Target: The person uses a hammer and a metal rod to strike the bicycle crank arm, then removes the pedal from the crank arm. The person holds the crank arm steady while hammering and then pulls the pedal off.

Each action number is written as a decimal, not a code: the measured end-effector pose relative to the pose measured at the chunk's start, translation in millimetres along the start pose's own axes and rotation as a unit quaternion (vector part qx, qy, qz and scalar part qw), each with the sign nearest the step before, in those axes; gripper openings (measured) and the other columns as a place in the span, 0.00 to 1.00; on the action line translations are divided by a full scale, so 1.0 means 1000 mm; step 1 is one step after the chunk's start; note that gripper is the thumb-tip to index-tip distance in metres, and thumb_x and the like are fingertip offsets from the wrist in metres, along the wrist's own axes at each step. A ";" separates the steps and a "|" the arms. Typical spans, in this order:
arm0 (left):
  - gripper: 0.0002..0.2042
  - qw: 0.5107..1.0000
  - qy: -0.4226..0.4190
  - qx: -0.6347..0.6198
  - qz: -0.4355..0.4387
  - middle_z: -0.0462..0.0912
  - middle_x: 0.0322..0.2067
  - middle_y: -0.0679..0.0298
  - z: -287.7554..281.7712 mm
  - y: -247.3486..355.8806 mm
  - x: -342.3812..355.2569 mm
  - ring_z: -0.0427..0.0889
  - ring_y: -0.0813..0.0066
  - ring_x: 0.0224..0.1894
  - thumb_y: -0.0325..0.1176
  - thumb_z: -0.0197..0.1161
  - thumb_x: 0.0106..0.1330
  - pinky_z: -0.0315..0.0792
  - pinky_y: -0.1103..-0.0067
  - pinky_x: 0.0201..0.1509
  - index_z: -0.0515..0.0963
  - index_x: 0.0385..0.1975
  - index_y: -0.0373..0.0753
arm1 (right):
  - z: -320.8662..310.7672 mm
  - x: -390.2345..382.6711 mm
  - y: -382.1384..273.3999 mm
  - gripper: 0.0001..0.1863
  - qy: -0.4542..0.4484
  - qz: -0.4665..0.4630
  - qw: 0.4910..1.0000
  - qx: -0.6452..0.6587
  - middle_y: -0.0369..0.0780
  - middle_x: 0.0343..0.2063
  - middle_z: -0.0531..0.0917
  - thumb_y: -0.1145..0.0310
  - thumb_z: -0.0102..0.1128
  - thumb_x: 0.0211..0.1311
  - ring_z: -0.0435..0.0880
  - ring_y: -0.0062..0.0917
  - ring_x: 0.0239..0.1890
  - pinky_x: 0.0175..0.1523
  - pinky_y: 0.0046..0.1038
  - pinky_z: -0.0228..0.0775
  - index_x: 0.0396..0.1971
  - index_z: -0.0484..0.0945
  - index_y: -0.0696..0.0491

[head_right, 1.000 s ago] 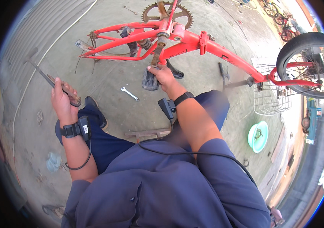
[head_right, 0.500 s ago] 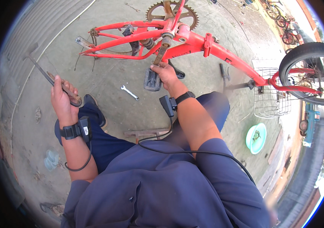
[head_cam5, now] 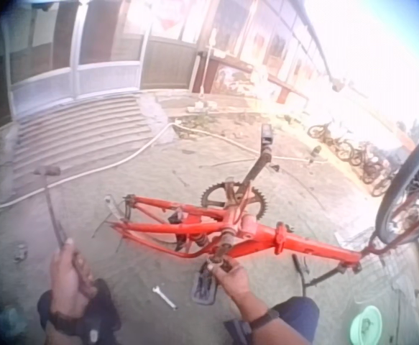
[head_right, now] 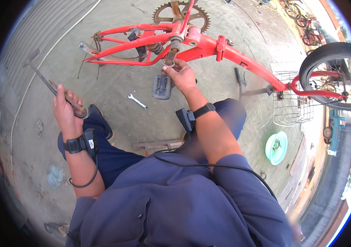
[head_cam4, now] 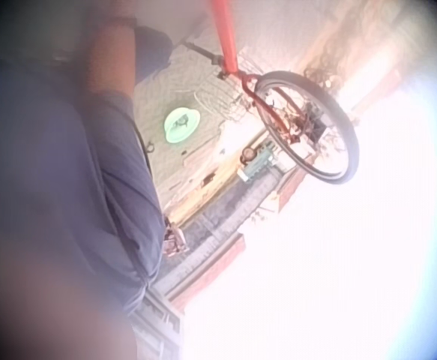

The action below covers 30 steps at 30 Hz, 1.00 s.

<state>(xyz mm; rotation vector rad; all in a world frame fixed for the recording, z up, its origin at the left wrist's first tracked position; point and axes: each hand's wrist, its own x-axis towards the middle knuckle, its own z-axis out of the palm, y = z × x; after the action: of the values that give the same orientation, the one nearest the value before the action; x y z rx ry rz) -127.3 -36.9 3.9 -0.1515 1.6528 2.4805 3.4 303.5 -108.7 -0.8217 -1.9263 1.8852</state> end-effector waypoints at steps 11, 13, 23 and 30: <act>0.13 1.000 0.001 -0.005 -0.014 0.70 0.23 0.69 0.001 0.000 0.000 0.70 0.80 0.22 0.43 0.59 0.78 0.68 0.77 0.27 0.69 0.34 0.43 | -0.003 -0.016 -0.065 0.24 0.016 -0.044 0.999 0.016 0.41 0.41 0.88 0.63 0.74 0.64 0.86 0.20 0.42 0.48 0.24 0.78 0.53 0.78 0.64; 0.13 1.000 0.011 -0.005 -0.016 0.69 0.23 0.70 0.002 0.000 -0.001 0.68 0.81 0.22 0.42 0.58 0.78 0.67 0.78 0.26 0.69 0.33 0.43 | -0.004 -0.016 -0.071 0.24 0.013 -0.058 0.998 0.007 0.41 0.41 0.88 0.62 0.74 0.65 0.85 0.20 0.43 0.49 0.24 0.77 0.52 0.78 0.64; 0.13 1.000 0.022 -0.002 -0.015 0.67 0.22 0.70 0.005 0.001 -0.003 0.66 0.82 0.22 0.41 0.57 0.79 0.67 0.78 0.26 0.69 0.32 0.44 | -0.005 -0.010 -0.084 0.21 0.045 -0.050 0.998 -0.014 0.39 0.39 0.87 0.57 0.70 0.68 0.84 0.20 0.42 0.49 0.25 0.74 0.45 0.82 0.62; 0.13 1.000 -0.004 0.001 -0.002 0.71 0.22 0.69 0.001 0.000 0.001 0.70 0.80 0.20 0.41 0.57 0.79 0.70 0.77 0.25 0.69 0.33 0.43 | 0.002 -0.010 -0.095 0.24 0.062 0.016 0.997 0.050 0.38 0.37 0.86 0.50 0.64 0.71 0.83 0.21 0.38 0.43 0.23 0.72 0.44 0.83 0.60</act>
<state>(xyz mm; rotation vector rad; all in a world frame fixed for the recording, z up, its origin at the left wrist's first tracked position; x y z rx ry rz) -127.7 -35.9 4.0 -0.1452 1.6517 2.4731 -6.7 299.9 -13.3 -0.9204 -1.7409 1.8846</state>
